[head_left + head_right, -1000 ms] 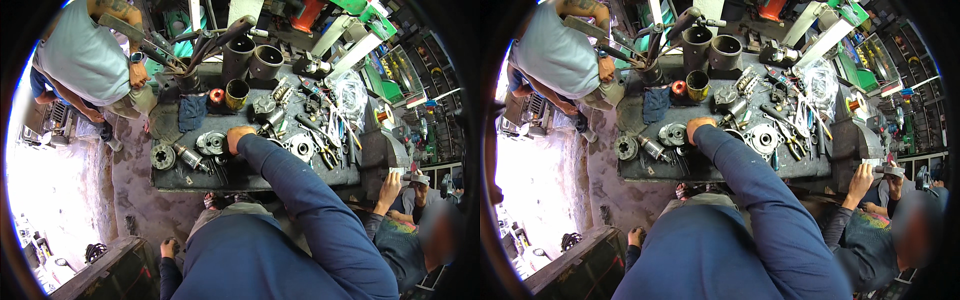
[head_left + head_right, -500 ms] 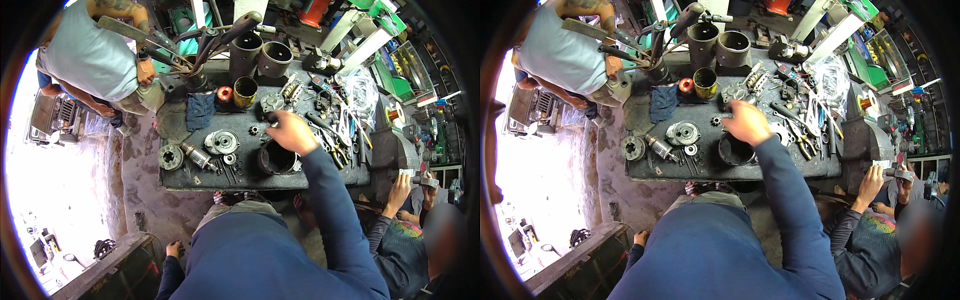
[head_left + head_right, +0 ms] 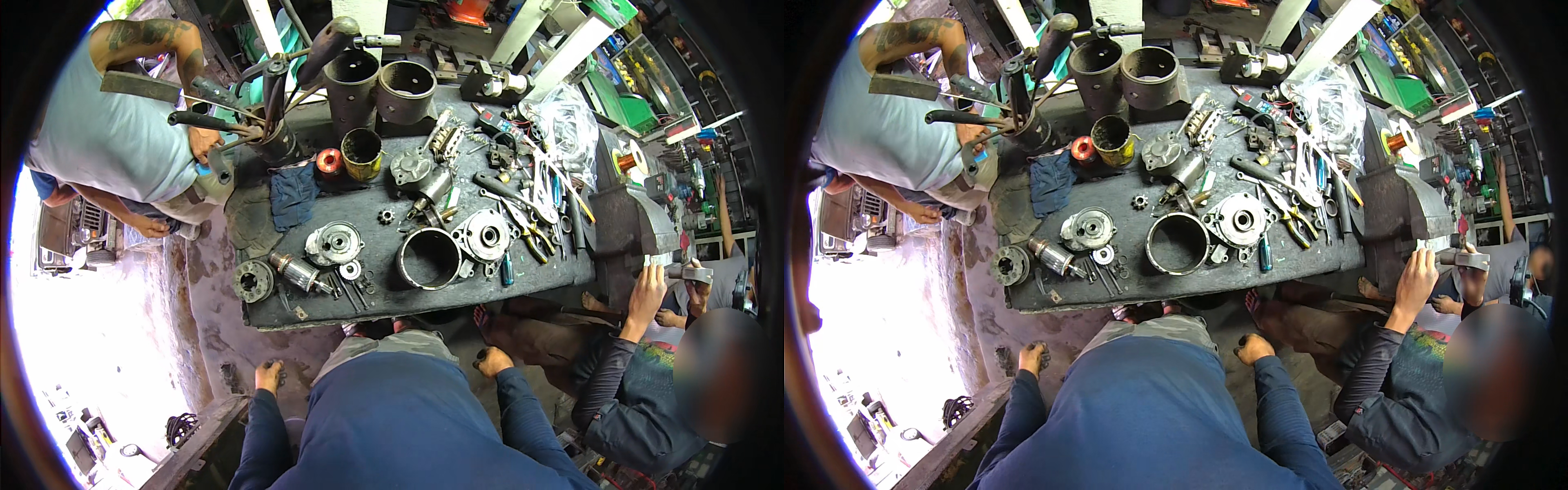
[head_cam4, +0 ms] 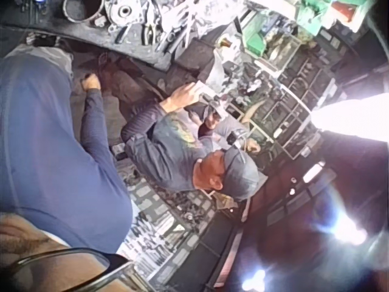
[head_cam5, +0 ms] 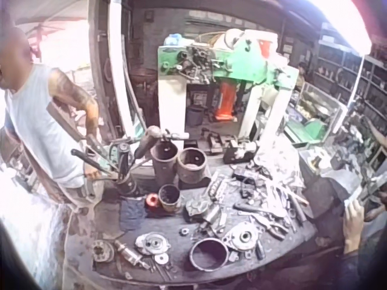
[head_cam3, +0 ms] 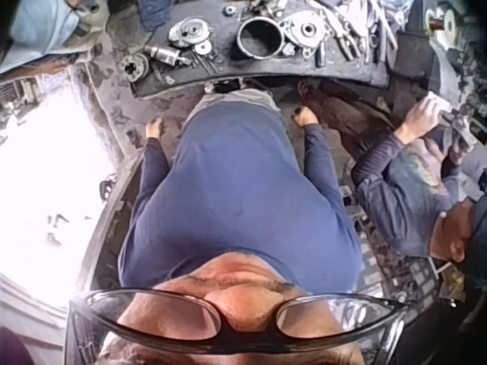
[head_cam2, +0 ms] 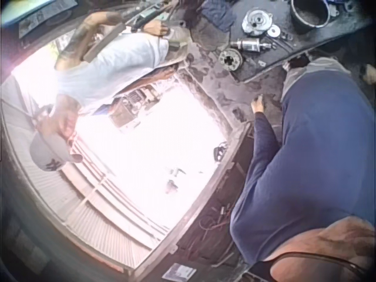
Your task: The person assembles small mechanical components on a cluttered workbench. They pick up a cylindrical part, insert a smaller piece, and fit it into a larger housing, then handle additional small parts and tools while two bystanders observe.
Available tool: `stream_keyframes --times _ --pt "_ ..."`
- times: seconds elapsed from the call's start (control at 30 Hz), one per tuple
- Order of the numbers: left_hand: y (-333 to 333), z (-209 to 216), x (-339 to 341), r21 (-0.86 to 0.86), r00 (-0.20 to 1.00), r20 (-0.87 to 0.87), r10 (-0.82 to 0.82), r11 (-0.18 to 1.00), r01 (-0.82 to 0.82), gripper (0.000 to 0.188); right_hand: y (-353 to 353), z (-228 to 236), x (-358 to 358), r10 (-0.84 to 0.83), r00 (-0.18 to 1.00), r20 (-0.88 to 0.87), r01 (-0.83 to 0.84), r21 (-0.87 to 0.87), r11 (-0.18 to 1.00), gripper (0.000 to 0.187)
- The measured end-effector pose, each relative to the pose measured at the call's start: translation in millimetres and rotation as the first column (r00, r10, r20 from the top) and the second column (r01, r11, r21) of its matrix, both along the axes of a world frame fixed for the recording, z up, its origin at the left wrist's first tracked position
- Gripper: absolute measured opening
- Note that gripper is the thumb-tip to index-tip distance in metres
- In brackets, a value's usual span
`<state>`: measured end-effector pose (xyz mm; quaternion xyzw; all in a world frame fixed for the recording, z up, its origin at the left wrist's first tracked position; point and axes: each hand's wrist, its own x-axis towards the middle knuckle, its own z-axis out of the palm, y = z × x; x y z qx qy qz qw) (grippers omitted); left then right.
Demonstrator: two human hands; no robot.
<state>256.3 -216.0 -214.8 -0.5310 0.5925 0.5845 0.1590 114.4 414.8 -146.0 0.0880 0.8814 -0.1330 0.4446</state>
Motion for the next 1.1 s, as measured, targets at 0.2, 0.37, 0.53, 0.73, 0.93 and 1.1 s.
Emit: stream_keyframes --times 0.2,0.37,0.53,0.73,0.93,1.1 --pt "7.4 15.5 -57.8 -0.032 0.996 -0.003 -0.084 0.996 0.084 0.017 45.1 -68.2 65.0 -0.822 0.521 0.230 0.852 -0.081 0.517 0.022" --pt "31.9 6.6 -40.9 -0.029 0.991 0.052 -0.124 0.992 0.125 0.018 33.7 -48.2 28.9 -0.443 0.885 0.145 0.458 -0.094 0.884 0.027" --pt "45.5 4.7 9.5 0.041 0.988 0.140 -0.064 0.997 0.059 0.023 -10.3 93.6 -107.1 0.097 0.988 -0.122 -0.148 -0.533 0.833 0.030" --pt "54.5 6.5 28.4 0.033 0.995 0.095 0.026 0.999 -0.029 0.022 -100.3 178.2 -267.0 0.057 0.571 -0.819 -0.343 -0.174 0.923 0.023" --pt "74.7 42.1 22.7 -0.040 0.995 -0.011 0.094 0.995 -0.095 0.020 -134.3 152.1 -355.3 0.533 0.786 -0.314 -0.516 0.142 0.845 0.055" --pt "95.1 80.7 19.6 -0.080 0.998 -0.057 -0.036 0.996 0.031 0.027 -127.4 160.4 -373.2 0.550 0.742 -0.385 -0.616 -0.068 0.784 0.044"
